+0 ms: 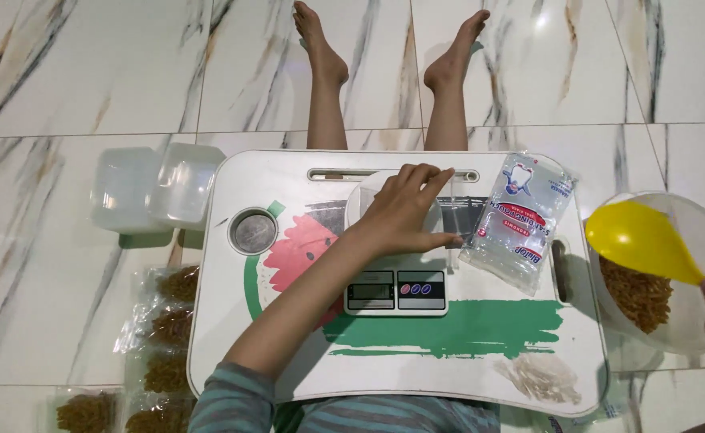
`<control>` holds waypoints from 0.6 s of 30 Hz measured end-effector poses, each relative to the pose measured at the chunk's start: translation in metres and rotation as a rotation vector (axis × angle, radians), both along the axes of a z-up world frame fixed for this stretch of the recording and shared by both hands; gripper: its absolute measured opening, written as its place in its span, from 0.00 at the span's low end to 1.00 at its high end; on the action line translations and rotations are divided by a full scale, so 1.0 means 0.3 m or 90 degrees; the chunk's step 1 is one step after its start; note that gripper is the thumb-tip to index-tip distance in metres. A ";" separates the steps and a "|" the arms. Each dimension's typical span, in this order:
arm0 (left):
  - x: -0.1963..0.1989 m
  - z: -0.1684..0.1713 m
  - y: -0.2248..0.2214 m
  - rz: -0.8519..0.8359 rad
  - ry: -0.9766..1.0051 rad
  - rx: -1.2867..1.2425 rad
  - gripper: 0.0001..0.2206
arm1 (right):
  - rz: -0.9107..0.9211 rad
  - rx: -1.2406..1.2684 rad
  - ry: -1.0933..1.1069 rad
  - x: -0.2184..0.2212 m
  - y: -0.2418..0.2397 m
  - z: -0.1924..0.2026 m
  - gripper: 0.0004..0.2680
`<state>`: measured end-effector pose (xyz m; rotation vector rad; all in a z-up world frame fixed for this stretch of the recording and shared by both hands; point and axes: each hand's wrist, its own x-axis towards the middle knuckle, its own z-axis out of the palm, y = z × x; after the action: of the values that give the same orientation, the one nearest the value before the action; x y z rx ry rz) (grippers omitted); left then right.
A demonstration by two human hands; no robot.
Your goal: Weighing small portions of food on a digital scale and transferring them into individual plastic bags.
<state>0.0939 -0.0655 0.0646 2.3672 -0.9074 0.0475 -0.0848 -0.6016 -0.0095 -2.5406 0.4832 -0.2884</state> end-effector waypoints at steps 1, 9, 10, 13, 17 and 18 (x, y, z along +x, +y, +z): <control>0.005 -0.024 -0.009 0.000 0.001 -0.001 0.47 | 0.000 -0.001 0.001 -0.007 0.012 -0.002 0.10; -0.002 -0.060 0.029 0.040 0.027 0.036 0.50 | -0.130 -0.164 0.027 0.018 -0.158 -0.276 0.09; -0.021 -0.032 0.076 0.046 0.031 0.038 0.50 | -0.123 -0.163 0.030 0.029 -0.177 -0.313 0.09; -0.099 0.049 0.224 0.111 -0.052 -0.183 0.33 | -0.151 -0.212 0.047 0.051 -0.151 -0.362 0.11; -0.245 0.056 0.470 0.339 0.128 -0.415 0.20 | -0.225 -0.191 0.115 0.063 0.069 -0.224 0.11; -0.276 0.038 0.538 0.417 0.128 -0.500 0.19 | -0.241 -0.161 0.149 0.068 0.121 -0.184 0.13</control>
<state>0.0110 0.0959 0.0761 1.7690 0.0406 0.3476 -0.0644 -0.5652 -0.0648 -2.7291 1.0841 -0.1968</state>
